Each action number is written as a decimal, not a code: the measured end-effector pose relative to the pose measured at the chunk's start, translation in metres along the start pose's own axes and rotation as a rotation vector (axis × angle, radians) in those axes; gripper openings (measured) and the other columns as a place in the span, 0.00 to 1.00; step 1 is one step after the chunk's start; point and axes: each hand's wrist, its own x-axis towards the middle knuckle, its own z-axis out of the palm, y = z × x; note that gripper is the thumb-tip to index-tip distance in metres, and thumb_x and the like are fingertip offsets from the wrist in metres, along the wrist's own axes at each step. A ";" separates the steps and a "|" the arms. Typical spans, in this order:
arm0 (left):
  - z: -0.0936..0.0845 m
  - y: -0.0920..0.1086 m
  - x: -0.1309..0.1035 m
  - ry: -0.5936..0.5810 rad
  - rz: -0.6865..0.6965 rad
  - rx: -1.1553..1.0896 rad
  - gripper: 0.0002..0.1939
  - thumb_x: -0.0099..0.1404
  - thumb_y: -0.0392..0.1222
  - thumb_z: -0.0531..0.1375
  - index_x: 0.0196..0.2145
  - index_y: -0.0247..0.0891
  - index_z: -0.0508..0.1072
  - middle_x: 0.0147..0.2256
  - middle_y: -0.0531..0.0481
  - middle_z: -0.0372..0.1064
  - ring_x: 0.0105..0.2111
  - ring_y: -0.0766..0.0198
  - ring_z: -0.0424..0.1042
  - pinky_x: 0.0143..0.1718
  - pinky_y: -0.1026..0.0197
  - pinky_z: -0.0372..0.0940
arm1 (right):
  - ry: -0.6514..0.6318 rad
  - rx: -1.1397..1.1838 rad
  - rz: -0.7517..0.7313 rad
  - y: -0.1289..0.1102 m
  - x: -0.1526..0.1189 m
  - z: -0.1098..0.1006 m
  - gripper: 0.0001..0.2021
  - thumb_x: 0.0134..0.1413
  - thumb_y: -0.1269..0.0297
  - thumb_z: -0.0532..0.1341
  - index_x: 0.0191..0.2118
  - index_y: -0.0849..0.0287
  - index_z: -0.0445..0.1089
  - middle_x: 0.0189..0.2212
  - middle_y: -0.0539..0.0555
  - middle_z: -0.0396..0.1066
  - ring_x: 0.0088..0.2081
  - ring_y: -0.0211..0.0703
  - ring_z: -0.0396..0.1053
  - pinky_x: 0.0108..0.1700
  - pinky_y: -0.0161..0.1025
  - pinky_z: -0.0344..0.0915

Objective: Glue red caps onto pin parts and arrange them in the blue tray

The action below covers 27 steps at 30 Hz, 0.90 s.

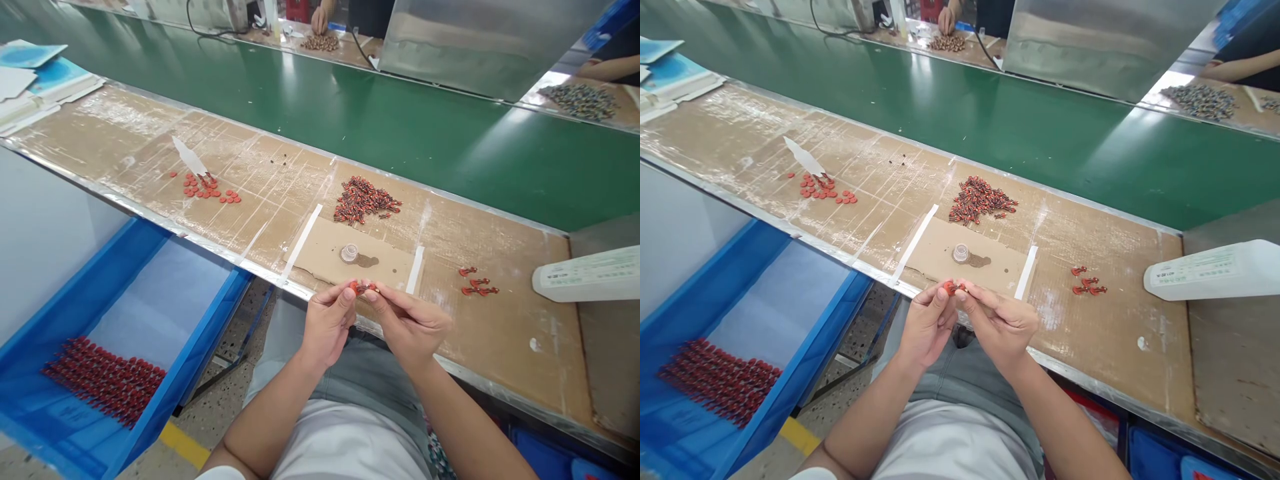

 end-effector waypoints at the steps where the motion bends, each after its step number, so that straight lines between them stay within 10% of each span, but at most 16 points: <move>1: 0.000 0.000 0.000 -0.001 0.000 0.001 0.12 0.57 0.47 0.70 0.35 0.36 0.80 0.18 0.57 0.57 0.18 0.78 0.44 0.18 0.70 0.43 | -0.003 -0.001 -0.001 0.000 0.000 0.000 0.19 0.47 0.78 0.70 0.43 0.48 0.78 0.41 0.49 0.79 0.38 0.45 0.79 0.42 0.41 0.80; 13: -0.002 -0.001 0.000 0.033 0.024 0.021 0.14 0.54 0.47 0.71 0.35 0.36 0.81 0.17 0.56 0.61 0.17 0.77 0.46 0.18 0.68 0.44 | 0.018 -0.032 -0.005 0.000 -0.003 0.002 0.16 0.47 0.74 0.71 0.42 0.49 0.78 0.40 0.49 0.79 0.37 0.48 0.79 0.40 0.44 0.81; 27: -0.004 -0.004 -0.004 0.074 0.198 0.144 0.11 0.52 0.44 0.72 0.35 0.44 0.82 0.36 0.47 0.79 0.34 0.64 0.75 0.30 0.66 0.67 | 0.003 -0.038 -0.002 -0.004 -0.006 0.002 0.16 0.48 0.73 0.70 0.43 0.49 0.78 0.39 0.50 0.79 0.37 0.47 0.79 0.42 0.45 0.80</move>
